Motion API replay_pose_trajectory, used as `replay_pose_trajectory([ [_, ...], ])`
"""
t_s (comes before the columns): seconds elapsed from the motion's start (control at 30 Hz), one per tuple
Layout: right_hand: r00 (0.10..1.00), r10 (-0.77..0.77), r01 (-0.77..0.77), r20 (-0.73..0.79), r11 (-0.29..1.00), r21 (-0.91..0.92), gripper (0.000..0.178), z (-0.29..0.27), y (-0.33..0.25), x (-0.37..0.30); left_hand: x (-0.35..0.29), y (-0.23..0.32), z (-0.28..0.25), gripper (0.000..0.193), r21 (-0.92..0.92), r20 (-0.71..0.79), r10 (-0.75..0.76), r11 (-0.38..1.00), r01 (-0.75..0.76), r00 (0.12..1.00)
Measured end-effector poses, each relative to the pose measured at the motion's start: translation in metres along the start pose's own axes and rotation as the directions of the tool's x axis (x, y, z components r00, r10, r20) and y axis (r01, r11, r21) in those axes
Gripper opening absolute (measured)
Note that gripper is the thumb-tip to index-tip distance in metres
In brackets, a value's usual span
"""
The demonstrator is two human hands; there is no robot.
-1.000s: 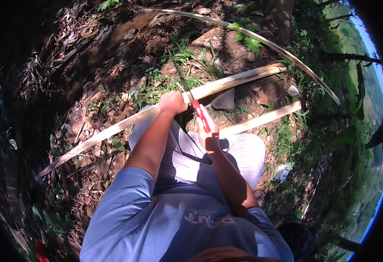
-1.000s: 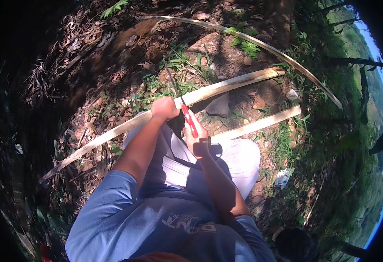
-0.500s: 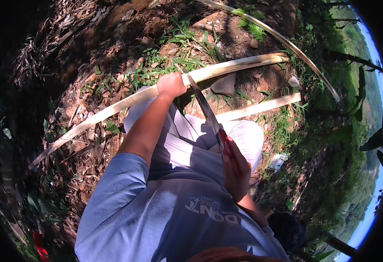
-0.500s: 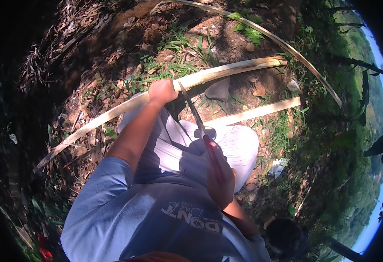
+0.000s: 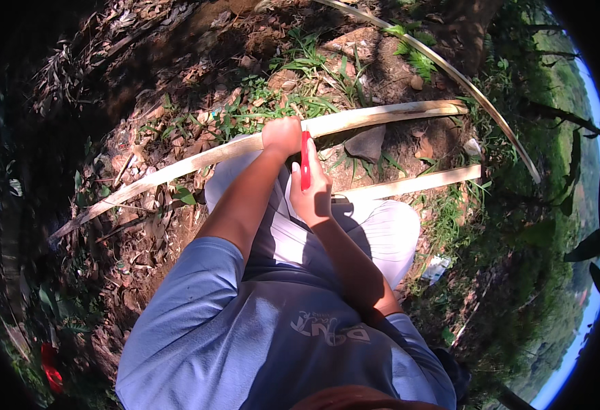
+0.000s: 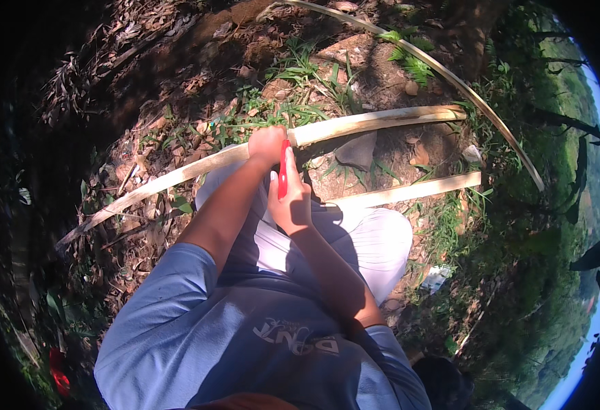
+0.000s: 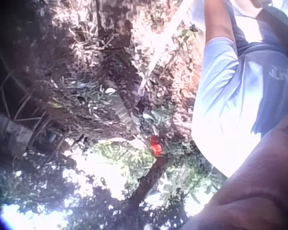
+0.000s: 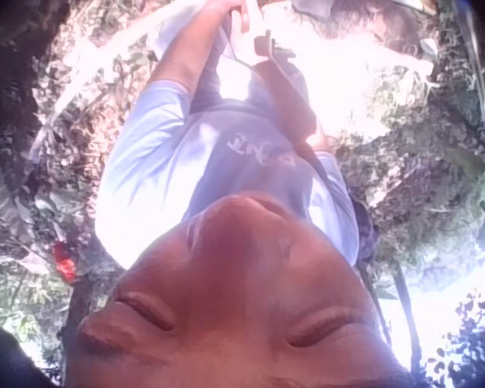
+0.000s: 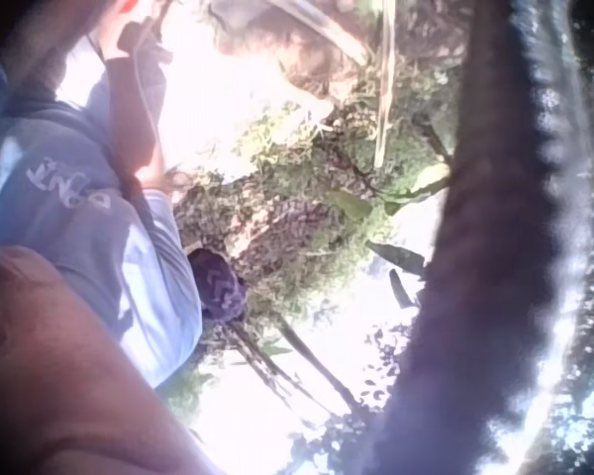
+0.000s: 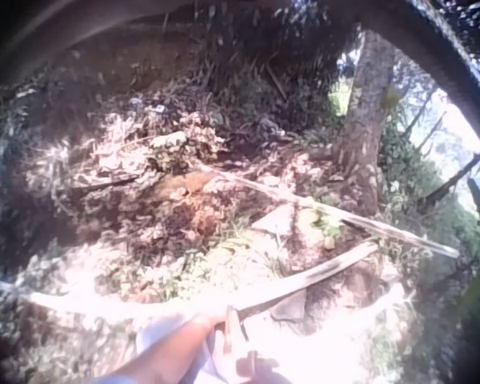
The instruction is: The person sits on the ground and uses a red-handled knife to shave thin strips from a long, light-colored wooden stick. They hold the stick with their left hand and repeatedly scrape the blade along its length to remove bark or outer layers.
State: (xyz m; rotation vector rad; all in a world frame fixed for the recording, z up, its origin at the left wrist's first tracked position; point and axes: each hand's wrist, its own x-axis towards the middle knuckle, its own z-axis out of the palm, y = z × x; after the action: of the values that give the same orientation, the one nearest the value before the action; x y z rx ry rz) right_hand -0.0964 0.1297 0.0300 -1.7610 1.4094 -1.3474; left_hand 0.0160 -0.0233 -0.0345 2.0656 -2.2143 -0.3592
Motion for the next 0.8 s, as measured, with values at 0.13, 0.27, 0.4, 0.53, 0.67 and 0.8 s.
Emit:
replay_pose_trajectory([
  [0.13, 0.995, 0.097, -0.097, 0.022, 0.995, -0.007, 0.068, -0.013, 0.002, -0.005, -0.008, 0.014, -0.015, 0.029, -0.025, 0.002, 0.015, 1.0, -0.015, 1.0],
  [0.27, 0.961, 0.232, -0.235, 0.148, 0.972, 0.006, 0.048, -0.057, 0.017, -0.019, -0.019, 0.006, -0.014, 0.024, 0.022, -0.051, 0.009, 1.0, -0.007, 0.999],
  [0.4, 0.934, 0.337, -0.345, 0.114, 0.937, 0.052, 0.032, -0.095, 0.029, -0.054, -0.01, 0.015, -0.011, 0.026, -0.002, -0.034, 0.053, 0.999, -0.053, 0.998],
  [0.53, 0.961, 0.247, -0.231, 0.125, 0.965, -0.127, 0.045, -0.13, -0.003, -0.1, -0.01, 0.016, -0.021, 0.031, 0.03, 0.045, 0.046, 0.998, -0.048, 0.998],
  [0.67, 0.961, 0.254, -0.253, 0.111, 0.967, -0.018, 0.054, -0.173, -0.062, -0.128, -0.013, 0.014, -0.021, 0.031, 0.02, 0.034, 0.042, 0.999, -0.043, 0.999],
  [0.8, 0.96, 0.251, -0.252, 0.126, 0.968, -0.008, 0.051, -0.179, -0.072, -0.123, -0.013, 0.012, -0.017, 0.032, 0.014, 0.012, 0.031, 0.999, -0.031, 0.999],
])
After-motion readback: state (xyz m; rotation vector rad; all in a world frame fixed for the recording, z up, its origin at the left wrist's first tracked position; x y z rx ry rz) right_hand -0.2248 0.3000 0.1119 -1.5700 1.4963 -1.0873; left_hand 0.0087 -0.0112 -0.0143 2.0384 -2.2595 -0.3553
